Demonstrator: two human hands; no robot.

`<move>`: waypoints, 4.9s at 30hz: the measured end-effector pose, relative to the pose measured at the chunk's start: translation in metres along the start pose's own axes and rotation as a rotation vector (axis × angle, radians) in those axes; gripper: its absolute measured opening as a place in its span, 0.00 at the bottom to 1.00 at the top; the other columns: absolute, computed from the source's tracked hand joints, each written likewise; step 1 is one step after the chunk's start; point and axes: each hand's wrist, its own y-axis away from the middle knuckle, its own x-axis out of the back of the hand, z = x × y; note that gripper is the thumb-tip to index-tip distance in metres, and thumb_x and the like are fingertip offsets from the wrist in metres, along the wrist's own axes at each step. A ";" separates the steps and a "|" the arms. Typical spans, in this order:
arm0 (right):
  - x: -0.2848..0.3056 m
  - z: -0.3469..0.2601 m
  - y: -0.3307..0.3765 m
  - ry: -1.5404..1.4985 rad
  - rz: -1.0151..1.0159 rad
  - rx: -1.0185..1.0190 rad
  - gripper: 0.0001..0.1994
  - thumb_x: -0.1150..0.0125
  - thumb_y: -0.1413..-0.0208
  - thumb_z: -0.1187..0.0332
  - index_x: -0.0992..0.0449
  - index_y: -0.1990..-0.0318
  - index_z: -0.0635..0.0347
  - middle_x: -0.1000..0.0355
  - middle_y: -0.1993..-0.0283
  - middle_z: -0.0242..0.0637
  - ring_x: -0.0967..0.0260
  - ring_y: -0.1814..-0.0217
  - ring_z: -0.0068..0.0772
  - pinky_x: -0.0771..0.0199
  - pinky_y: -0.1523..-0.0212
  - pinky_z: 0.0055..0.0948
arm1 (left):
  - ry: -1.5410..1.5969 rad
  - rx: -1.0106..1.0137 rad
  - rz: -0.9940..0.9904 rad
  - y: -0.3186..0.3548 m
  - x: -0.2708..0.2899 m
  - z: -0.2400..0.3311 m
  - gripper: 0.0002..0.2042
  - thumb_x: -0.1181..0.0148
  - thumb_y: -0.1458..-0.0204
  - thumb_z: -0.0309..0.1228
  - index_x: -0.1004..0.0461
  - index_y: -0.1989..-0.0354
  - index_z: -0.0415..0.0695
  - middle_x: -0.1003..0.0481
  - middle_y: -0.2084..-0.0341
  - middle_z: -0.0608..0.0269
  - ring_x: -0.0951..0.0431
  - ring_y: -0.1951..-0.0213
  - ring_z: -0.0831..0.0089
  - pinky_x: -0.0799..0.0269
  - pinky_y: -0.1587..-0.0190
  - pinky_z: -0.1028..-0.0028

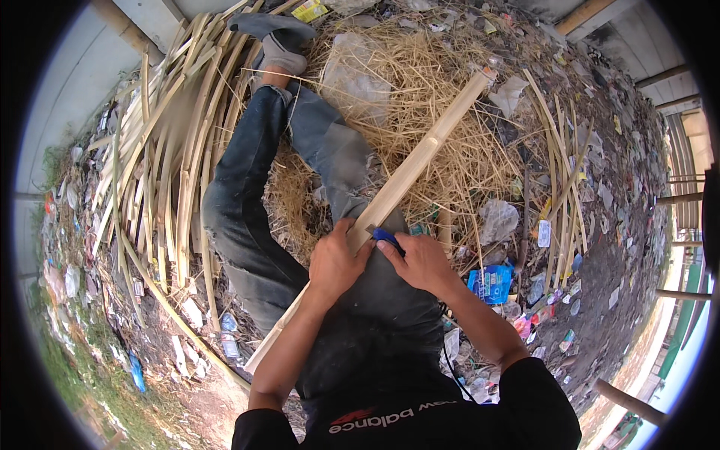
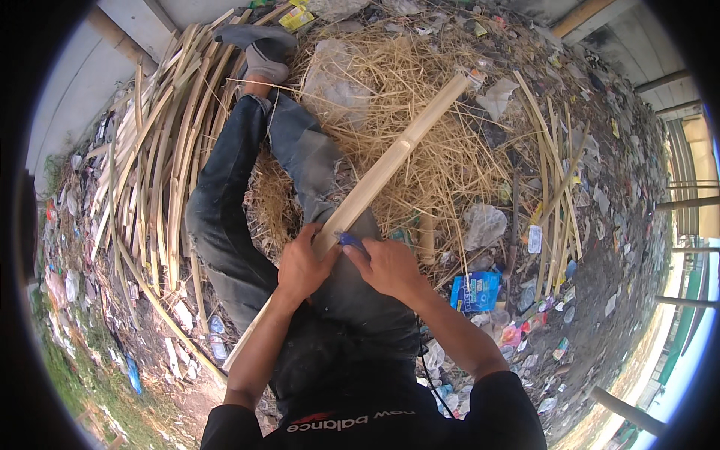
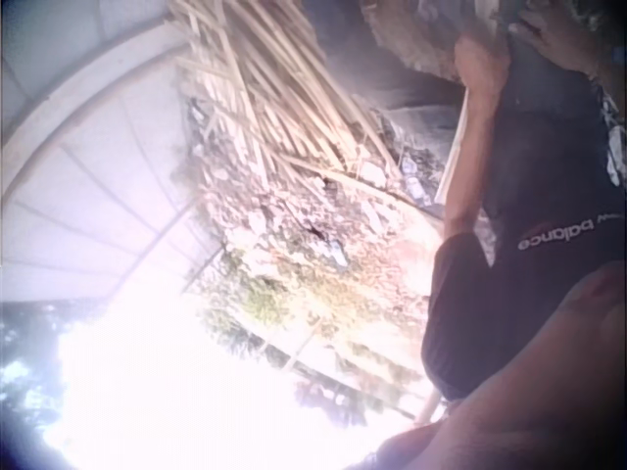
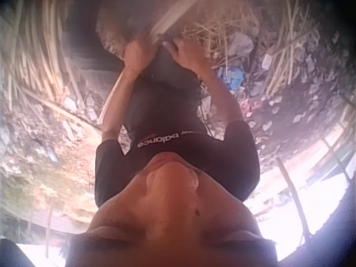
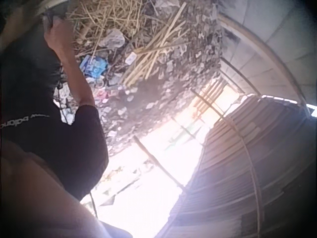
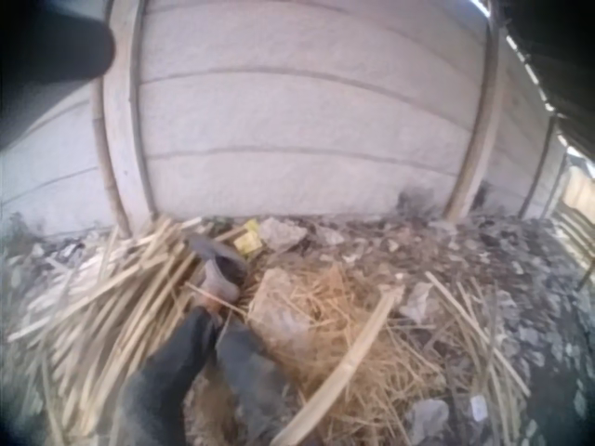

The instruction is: The person sits on a pile of straw and debris, holding a long bamboo strip on their lap. They use a knife to shave thin strips off the bamboo, repeatedly scraping the blade along the length of the material to smooth or thin it.

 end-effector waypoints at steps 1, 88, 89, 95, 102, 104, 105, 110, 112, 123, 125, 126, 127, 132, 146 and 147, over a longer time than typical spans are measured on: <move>0.001 -0.004 -0.001 0.013 0.006 -0.002 0.24 0.42 0.32 0.49 0.22 0.71 0.63 0.25 0.78 0.56 0.24 0.72 0.63 0.25 0.70 0.54 | -0.001 0.003 -0.003 0.001 0.001 0.000 0.27 0.28 0.47 0.40 0.27 0.42 0.38 0.18 0.60 0.35 0.17 0.56 0.39 0.22 0.51 0.50; 0.046 0.060 -0.024 0.061 0.075 -0.125 0.26 0.49 0.28 0.46 0.18 0.61 0.62 0.25 0.77 0.52 0.24 0.72 0.60 0.26 0.68 0.51 | -0.020 -0.155 -0.258 0.039 0.050 -0.032 0.24 0.35 0.39 0.43 0.26 0.45 0.33 0.20 0.66 0.36 0.17 0.61 0.39 0.22 0.58 0.52; 0.033 0.050 -0.015 0.130 0.071 -0.030 0.27 0.49 0.28 0.45 0.18 0.62 0.62 0.26 0.78 0.52 0.24 0.72 0.61 0.25 0.67 0.51 | 0.009 -0.147 -0.266 0.036 0.046 -0.032 0.23 0.34 0.39 0.42 0.25 0.47 0.32 0.21 0.66 0.36 0.17 0.61 0.40 0.23 0.59 0.53; 0.022 0.050 -0.006 0.117 0.109 -0.036 0.26 0.50 0.28 0.44 0.19 0.63 0.59 0.25 0.77 0.52 0.24 0.70 0.63 0.26 0.66 0.57 | 0.018 -0.219 -0.227 0.042 0.051 -0.051 0.24 0.33 0.40 0.40 0.25 0.44 0.32 0.20 0.65 0.36 0.17 0.62 0.40 0.22 0.58 0.54; 0.047 0.047 -0.001 0.094 -0.010 -0.115 0.27 0.53 0.28 0.43 0.19 0.60 0.57 0.23 0.75 0.50 0.23 0.70 0.60 0.25 0.66 0.54 | 0.103 -0.234 -0.228 0.041 0.054 -0.044 0.21 0.34 0.38 0.40 0.23 0.49 0.31 0.23 0.73 0.40 0.20 0.70 0.48 0.27 0.65 0.59; 0.033 0.042 0.005 0.165 -0.052 -0.025 0.27 0.53 0.28 0.43 0.20 0.62 0.58 0.24 0.76 0.50 0.23 0.71 0.60 0.25 0.67 0.53 | 0.091 -0.203 -0.282 0.044 0.058 -0.051 0.22 0.34 0.39 0.38 0.24 0.46 0.32 0.21 0.70 0.37 0.18 0.66 0.45 0.24 0.62 0.59; 0.033 0.048 -0.001 0.180 -0.024 -0.020 0.27 0.53 0.28 0.43 0.20 0.63 0.59 0.24 0.77 0.51 0.23 0.71 0.61 0.25 0.67 0.54 | 0.082 -0.185 -0.304 0.047 0.063 -0.056 0.22 0.34 0.39 0.38 0.24 0.44 0.32 0.20 0.68 0.36 0.16 0.64 0.43 0.23 0.60 0.58; 0.081 0.114 -0.033 -0.046 0.187 -0.421 0.28 0.54 0.27 0.45 0.21 0.66 0.61 0.25 0.76 0.52 0.24 0.70 0.63 0.26 0.66 0.55 | 0.098 -0.159 -0.395 0.064 0.086 -0.085 0.21 0.34 0.38 0.38 0.22 0.46 0.32 0.20 0.70 0.39 0.15 0.67 0.53 0.23 0.62 0.62; 0.047 0.100 -0.025 0.044 0.217 -0.223 0.28 0.54 0.26 0.46 0.21 0.66 0.61 0.26 0.77 0.51 0.25 0.71 0.61 0.28 0.67 0.54 | 0.142 -0.176 -0.360 0.063 0.078 -0.087 0.21 0.34 0.38 0.39 0.22 0.46 0.32 0.19 0.71 0.41 0.15 0.67 0.57 0.23 0.62 0.63; 0.031 0.022 0.010 0.017 0.125 -0.068 0.25 0.47 0.29 0.47 0.21 0.67 0.61 0.27 0.79 0.50 0.26 0.75 0.59 0.29 0.72 0.50 | 0.211 -0.065 -0.372 0.060 0.072 -0.067 0.19 0.34 0.37 0.39 0.21 0.49 0.33 0.21 0.74 0.45 0.20 0.72 0.64 0.25 0.64 0.65; 0.016 0.027 0.017 0.085 0.118 0.065 0.26 0.47 0.29 0.46 0.20 0.67 0.61 0.27 0.79 0.51 0.25 0.74 0.60 0.28 0.72 0.51 | 0.208 -0.096 -0.367 0.059 0.068 -0.063 0.19 0.34 0.38 0.39 0.21 0.49 0.34 0.21 0.73 0.46 0.20 0.73 0.64 0.25 0.65 0.66; 0.024 0.032 0.010 0.021 0.146 -0.039 0.26 0.47 0.29 0.45 0.20 0.67 0.61 0.27 0.79 0.51 0.25 0.74 0.60 0.28 0.72 0.52 | 0.190 -0.105 -0.354 0.061 0.067 -0.068 0.19 0.34 0.38 0.39 0.21 0.49 0.34 0.21 0.73 0.46 0.20 0.73 0.64 0.24 0.64 0.66; 0.041 0.042 -0.002 -0.042 0.173 -0.143 0.27 0.47 0.29 0.44 0.20 0.67 0.61 0.27 0.80 0.52 0.25 0.74 0.61 0.28 0.71 0.53 | 0.173 -0.113 -0.340 0.063 0.068 -0.072 0.19 0.34 0.38 0.39 0.20 0.49 0.35 0.20 0.73 0.46 0.20 0.73 0.64 0.24 0.64 0.66; 0.071 0.071 -0.014 0.027 0.090 -0.199 0.28 0.48 0.30 0.42 0.19 0.66 0.60 0.26 0.80 0.52 0.24 0.73 0.62 0.25 0.69 0.54 | 0.221 -0.094 -0.378 0.059 0.067 -0.074 0.19 0.34 0.37 0.39 0.20 0.47 0.36 0.19 0.72 0.47 0.20 0.72 0.66 0.24 0.64 0.67; 0.049 0.047 -0.003 0.134 0.073 -0.046 0.28 0.49 0.30 0.41 0.19 0.66 0.60 0.24 0.78 0.50 0.23 0.73 0.60 0.23 0.69 0.52 | 0.240 -0.040 -0.432 0.059 0.073 -0.074 0.21 0.37 0.35 0.41 0.21 0.45 0.34 0.23 0.76 0.52 0.26 0.72 0.77 0.27 0.65 0.70; 0.056 0.051 -0.010 0.129 0.090 -0.077 0.28 0.49 0.30 0.42 0.19 0.66 0.60 0.24 0.78 0.50 0.23 0.72 0.60 0.23 0.69 0.52 | 0.240 -0.022 -0.418 0.061 0.073 -0.072 0.21 0.37 0.35 0.41 0.21 0.45 0.34 0.23 0.76 0.52 0.27 0.71 0.77 0.27 0.65 0.70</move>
